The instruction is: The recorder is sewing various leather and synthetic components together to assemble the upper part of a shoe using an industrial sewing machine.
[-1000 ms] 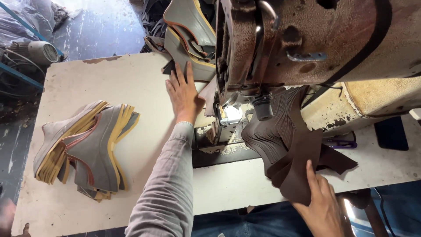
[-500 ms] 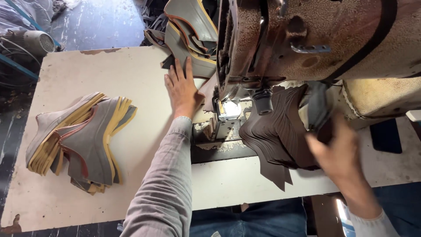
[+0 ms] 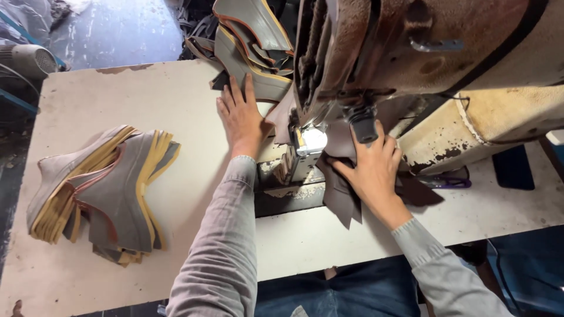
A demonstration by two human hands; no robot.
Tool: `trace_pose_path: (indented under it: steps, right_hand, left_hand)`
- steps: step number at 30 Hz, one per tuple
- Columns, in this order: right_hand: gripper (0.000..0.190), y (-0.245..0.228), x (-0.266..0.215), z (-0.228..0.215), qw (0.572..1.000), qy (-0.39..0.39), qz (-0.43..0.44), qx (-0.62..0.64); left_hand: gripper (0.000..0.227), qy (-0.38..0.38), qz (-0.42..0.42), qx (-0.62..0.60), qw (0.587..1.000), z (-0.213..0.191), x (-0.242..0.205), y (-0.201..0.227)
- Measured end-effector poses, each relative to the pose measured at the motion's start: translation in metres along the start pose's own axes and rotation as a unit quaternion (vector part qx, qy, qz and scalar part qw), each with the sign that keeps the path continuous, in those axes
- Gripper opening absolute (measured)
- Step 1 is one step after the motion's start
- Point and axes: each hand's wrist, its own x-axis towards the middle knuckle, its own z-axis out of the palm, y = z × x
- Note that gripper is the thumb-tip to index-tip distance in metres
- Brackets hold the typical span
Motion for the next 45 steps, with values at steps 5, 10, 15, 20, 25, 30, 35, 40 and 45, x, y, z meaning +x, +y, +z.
trace_pose_path:
  steps: [5, 10, 15, 20, 25, 30, 35, 40, 45]
  right_hand:
    - [0.096, -0.006, -0.004, 0.004, 0.999, 0.013, 0.015, 0.027]
    - [0.088, -0.022, -0.023, -0.036, 0.985, 0.089, -0.062, 0.135]
    - [0.043, -0.051, -0.080, -0.049, 0.943, 0.136, -0.138, 0.270]
    - [0.041, -0.061, -0.131, -0.011, 0.942, 0.004, -0.135, 0.307]
    - [0.030, -0.064, -0.133, -0.007, 0.945, 0.007, -0.131, 0.301]
    - [0.034, -0.083, -0.126, -0.031, 0.924, -0.012, -0.131, 0.358]
    - [0.063, -0.169, -0.101, -0.076, 0.853, -0.080, -0.170, 0.487]
    - [0.103, -0.245, -0.105, -0.025, 0.918, -0.031, -0.251, 0.304]
    - [0.113, -0.245, -0.110, -0.025, 0.922, -0.042, -0.228, 0.311]
  left_hand:
    - [0.093, 0.032, 0.010, -0.059, 0.998, 0.003, -0.012, -0.018]
    - [0.061, 0.198, 0.098, -0.090, 0.971, -0.007, 0.010, -0.096]
    - [0.032, 0.260, 0.097, 0.165, 0.946, -0.111, -0.006, -0.279]
    - [0.083, -0.149, -0.234, 0.041, 0.960, -0.160, -0.064, -0.320]
    - [0.105, -0.072, -0.283, 0.071, 0.954, -0.126, -0.118, -0.280]
    - [0.105, -0.145, -0.273, 0.029, 0.951, -0.160, -0.159, -0.211]
    - [0.101, -0.193, -0.196, 0.006, 0.962, -0.158, -0.171, -0.212]
    - [0.076, -0.185, -0.244, -0.111, 0.946, -0.195, -0.177, -0.165]
    - [0.074, -0.052, -0.261, -0.014, 0.964, -0.250, -0.188, -0.216]
